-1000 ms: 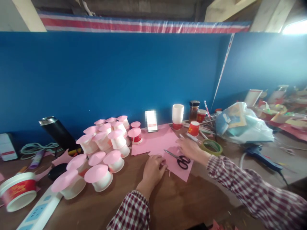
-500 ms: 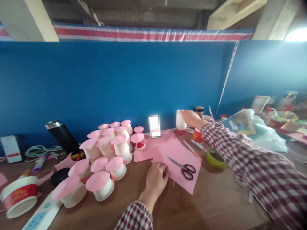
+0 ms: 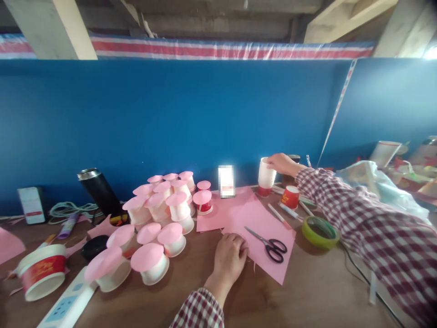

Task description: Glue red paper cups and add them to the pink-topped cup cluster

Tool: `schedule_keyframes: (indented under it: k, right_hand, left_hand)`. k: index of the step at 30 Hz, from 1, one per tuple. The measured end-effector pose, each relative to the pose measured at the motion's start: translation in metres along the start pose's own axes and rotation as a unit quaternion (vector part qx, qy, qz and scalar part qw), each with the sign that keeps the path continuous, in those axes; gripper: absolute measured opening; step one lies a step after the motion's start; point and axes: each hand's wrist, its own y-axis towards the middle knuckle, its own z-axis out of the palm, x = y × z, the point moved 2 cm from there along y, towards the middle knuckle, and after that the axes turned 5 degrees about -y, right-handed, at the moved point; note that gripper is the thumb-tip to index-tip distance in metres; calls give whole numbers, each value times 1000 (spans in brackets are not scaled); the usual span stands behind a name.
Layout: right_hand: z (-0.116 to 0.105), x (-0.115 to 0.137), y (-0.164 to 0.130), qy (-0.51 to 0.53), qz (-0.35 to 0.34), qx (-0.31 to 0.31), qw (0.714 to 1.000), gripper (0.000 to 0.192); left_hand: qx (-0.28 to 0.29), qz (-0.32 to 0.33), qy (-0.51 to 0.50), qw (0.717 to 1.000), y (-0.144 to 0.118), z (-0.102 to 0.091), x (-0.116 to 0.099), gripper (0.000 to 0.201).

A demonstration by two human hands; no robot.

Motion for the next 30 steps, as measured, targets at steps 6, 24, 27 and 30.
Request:
schedule_keyframes:
  k: [6,24,27,30]
  right_hand:
    - [-15,-9,-1,44,70,-71,994,28]
    - [55,219,-175,705,4,-139,695,20]
    - [67,227,-175,724,4,-112,681,24]
    - [65,224,-179,716,-17,-87,693,24]
  left_hand:
    - [5,-2,5,1000,0,1,0,12]
    - [-206,-73,-540,813,8,-17,10,63]
    - [-210,-111,-616,751,7,-17,10,48]
    - [-179,-131,-686,693,6,-17,10,42]
